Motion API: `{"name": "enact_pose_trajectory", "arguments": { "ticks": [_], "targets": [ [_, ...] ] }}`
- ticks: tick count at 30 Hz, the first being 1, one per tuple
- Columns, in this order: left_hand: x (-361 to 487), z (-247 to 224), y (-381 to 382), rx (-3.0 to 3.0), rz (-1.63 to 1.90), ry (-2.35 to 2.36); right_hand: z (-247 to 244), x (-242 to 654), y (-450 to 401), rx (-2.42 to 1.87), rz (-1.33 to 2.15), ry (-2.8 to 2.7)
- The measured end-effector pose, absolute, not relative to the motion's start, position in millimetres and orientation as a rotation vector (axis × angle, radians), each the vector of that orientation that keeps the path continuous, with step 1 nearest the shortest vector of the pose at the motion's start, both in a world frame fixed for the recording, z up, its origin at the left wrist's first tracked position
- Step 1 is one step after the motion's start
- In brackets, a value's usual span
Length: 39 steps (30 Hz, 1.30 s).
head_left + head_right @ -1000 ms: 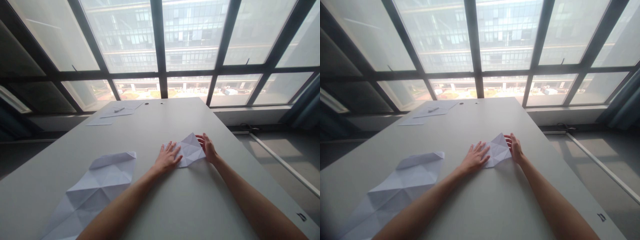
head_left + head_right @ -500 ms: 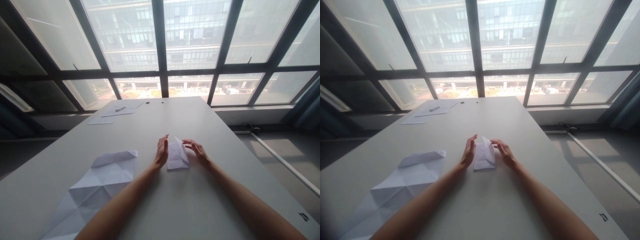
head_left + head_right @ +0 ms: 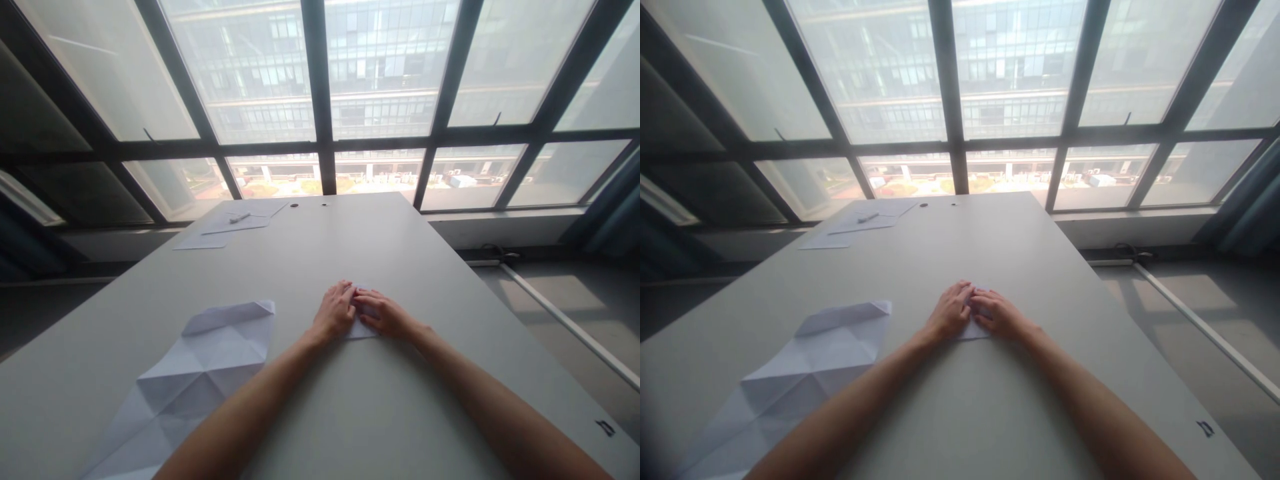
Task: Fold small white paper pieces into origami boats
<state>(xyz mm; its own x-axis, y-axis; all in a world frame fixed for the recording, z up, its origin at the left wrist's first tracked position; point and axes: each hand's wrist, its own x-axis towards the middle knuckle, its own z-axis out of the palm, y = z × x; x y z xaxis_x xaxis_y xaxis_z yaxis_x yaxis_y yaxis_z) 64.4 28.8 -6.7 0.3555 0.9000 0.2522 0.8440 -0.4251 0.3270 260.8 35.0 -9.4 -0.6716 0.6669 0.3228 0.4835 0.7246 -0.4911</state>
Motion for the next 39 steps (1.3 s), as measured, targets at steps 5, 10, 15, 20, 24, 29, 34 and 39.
{"name": "enact_pose_trajectory", "arguments": {
  "ticks": [5, 10, 15, 20, 24, 29, 34, 39],
  "targets": [
    [64.2, -8.2, 28.3, 2.607, 0.223, 1.574, -6.1, 262.0, 30.8, -1.175, 0.318, -2.593],
    [62.1, -7.7, 29.5, 2.68, 0.13, 1.537, -8.6, 262.7, 31.8, -1.358, 0.238, -2.586],
    [62.7, -6.7, 29.5, 2.703, 0.143, 1.481, -10.1, 260.1, 31.8, -1.476, 0.227, -2.518],
    [63.5, -4.8, 26.9, 2.674, 0.195, 1.487, -10.6, 259.3, 31.7, -1.497, 0.27, -2.492],
    [64.1, -2.9, 25.0, 2.652, 0.247, 1.49, -10.3, 260.5, 32.2, -1.482, 0.303, -2.495],
    [64.1, -1.8, 23.8, 2.646, 0.263, 1.488, -10.3, 260.6, 31.7, -1.477, 0.32, -2.483],
    [63.6, -3.5, 24.7, 2.654, 0.242, 1.488, -10.0, 260.1, 32.1, -1.49, 0.318, -2.497],
    [62.5, -5.3, 27.3, 2.681, 0.203, 1.463, -10.1, 259.0, 30.6, -1.485, 0.263, -2.526]
  ]
}}
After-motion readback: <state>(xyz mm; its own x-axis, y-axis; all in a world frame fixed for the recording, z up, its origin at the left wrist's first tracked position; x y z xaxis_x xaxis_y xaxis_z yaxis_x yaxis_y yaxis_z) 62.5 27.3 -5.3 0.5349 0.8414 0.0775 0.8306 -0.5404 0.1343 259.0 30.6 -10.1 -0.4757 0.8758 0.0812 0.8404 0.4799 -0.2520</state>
